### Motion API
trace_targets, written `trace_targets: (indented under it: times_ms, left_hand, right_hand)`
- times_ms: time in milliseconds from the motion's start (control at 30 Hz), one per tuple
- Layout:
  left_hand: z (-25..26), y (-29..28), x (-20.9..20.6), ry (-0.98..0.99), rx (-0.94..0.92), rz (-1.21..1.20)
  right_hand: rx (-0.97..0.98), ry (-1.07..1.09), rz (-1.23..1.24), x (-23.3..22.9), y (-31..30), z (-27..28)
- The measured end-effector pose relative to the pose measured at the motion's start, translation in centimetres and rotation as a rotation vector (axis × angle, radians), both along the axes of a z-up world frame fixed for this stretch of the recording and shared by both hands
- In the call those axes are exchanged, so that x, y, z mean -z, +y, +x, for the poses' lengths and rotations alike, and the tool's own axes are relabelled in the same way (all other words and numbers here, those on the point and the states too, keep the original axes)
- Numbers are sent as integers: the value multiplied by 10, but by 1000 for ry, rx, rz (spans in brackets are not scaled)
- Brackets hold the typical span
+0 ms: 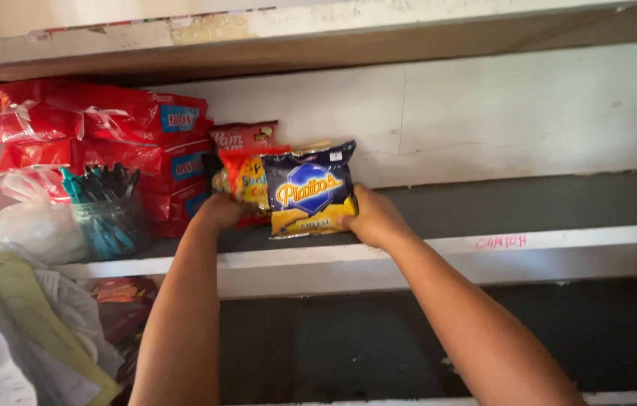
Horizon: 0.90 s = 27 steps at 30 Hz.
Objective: Transferring snacks and toiletries from a box to store shelves.
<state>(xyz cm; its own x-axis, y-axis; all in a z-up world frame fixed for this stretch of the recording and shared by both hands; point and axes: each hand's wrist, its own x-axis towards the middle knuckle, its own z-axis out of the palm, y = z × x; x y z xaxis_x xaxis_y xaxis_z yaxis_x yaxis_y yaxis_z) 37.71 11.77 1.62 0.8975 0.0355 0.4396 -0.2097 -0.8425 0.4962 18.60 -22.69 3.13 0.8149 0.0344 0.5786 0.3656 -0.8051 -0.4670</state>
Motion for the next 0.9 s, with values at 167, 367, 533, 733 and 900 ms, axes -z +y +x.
trace_targets:
  times_ms: [167,367,533,733,900]
  left_hand:
    - [-95,-26,-17,-273,32,-158]
    - [-219,-49,-28,-480,72,-362]
    - [-291,-45,-7,-481,191,-458]
    - [-388,-59,48,-320,524,-800]
    - [-465,-87,131,-85,473,-898]
  right_hand:
    - [23,-161,47,2,2,-14]
    - [-135,-495,89,5,4,-41]
    - [-292,-602,128,27,-2,-74]
    - [-319,-731,-26,78,-21,-173]
    - [-379,-182,213,160,-61,-267]
